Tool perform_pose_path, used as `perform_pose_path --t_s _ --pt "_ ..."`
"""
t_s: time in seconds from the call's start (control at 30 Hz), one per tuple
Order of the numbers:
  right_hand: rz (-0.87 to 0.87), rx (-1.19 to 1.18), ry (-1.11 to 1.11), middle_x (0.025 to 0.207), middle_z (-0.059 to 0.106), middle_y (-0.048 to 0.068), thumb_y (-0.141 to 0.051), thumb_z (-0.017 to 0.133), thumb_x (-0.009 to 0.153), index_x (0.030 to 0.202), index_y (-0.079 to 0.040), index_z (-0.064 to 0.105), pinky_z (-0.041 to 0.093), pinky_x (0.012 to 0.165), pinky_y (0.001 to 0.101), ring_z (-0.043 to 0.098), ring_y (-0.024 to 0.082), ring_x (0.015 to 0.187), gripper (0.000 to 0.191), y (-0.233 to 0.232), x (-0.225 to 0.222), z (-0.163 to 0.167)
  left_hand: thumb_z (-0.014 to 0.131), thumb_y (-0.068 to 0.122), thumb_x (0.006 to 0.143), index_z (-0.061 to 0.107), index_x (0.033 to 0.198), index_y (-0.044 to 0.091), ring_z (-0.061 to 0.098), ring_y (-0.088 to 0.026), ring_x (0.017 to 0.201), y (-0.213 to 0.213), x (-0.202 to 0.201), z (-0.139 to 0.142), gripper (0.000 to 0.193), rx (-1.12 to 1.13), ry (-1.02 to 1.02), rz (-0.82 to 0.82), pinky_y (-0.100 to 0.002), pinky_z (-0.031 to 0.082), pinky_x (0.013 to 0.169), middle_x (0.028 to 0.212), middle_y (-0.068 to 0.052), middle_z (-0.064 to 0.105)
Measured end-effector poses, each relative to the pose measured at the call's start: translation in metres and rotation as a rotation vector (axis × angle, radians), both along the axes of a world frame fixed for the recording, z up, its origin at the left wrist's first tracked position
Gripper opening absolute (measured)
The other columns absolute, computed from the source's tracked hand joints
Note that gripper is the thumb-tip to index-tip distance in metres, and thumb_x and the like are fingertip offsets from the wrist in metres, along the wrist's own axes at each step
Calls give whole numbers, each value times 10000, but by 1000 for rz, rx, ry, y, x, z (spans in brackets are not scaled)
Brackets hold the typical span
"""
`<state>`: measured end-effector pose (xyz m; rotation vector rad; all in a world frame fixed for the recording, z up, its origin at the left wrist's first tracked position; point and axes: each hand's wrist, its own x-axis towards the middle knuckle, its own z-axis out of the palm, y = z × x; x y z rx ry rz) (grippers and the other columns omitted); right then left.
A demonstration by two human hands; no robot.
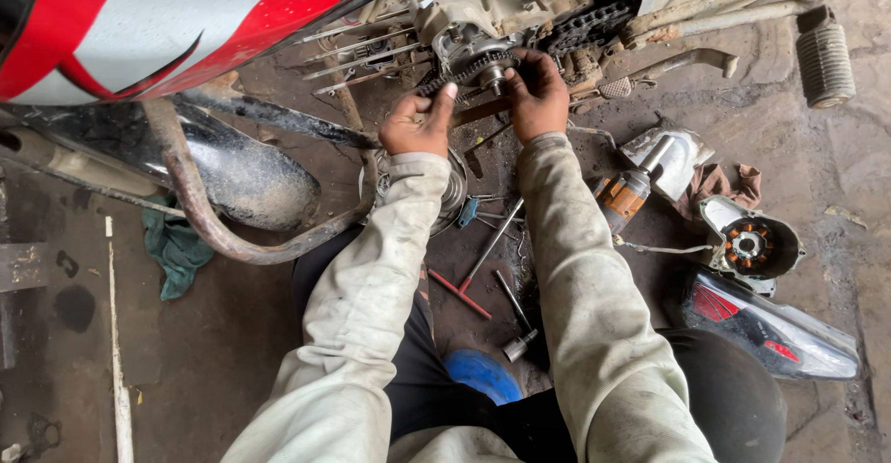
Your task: The person sits on the floor beside a motorcycle with its engine partially disassembled. They handle a metal engine component, fit it into the engine case, then use a socket wrench and screwdriver to tighten fasteners on the engine, occasionally picking parts and tools from the ground.
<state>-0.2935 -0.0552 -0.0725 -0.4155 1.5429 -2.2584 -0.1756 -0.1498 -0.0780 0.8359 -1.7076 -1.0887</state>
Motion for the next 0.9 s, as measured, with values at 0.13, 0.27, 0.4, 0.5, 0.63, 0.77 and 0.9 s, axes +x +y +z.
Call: perform_pose_path --t_s 0.13,0.27,0.4,0.5,0.63,0.77,0.9 --pt "10 33 -26 1117 760 39 23 663 974 1187 -53 662 621 877 275 715 118 1011 227 1 2 5 909 152 813 577 784 87 645 -72 585 2 8 0 340 -201 -156 -112 -267 553 573 680 17 648" --pt "-4 10 87 1139 753 49 30 694 997 1204 -41 664 601 903 266 702 124 1035 221 1 2 5 858 15 653 488 969 106 621 -75 686 0 12 -10 494 4 -109 -178 -257 587 595 809 20 585" --pt "13 7 38 1091 746 39 4 701 1023 1216 -48 652 563 780 249 667 112 935 205 2 3 1 803 -113 681 558 944 49 612 -116 805 -10 14 -24 394 14 -100 -298 -287 561 722 890 -25 623" --pt "11 -46 108 1120 744 36 15 709 1011 1221 -44 661 589 836 255 694 115 993 223 4 4 0 764 -121 728 625 898 48 680 -107 799 -14 13 -28 276 226 -79 -366 -270 599 746 889 -18 695" --pt "11 -63 135 1117 742 38 21 706 1025 1220 -38 656 594 900 262 694 122 1018 210 6 4 0 775 -71 753 737 894 86 747 -124 799 -16 18 -26 215 225 -279 -296 -251 605 727 906 -14 777" --pt "17 -101 162 1125 738 42 25 698 1040 1218 -25 649 579 948 266 686 126 1047 191 5 3 -3 865 9 773 776 890 116 786 -157 867 -13 23 -19 182 152 -424 -291 -258 633 797 960 -26 812" --pt "13 -63 198 1123 748 35 2 695 1053 1224 -26 649 569 952 266 678 114 1048 179 5 2 -9 877 -17 681 745 821 87 711 -291 1057 -5 33 -15 219 -358 -335 -212 -317 632 833 1227 -158 693"
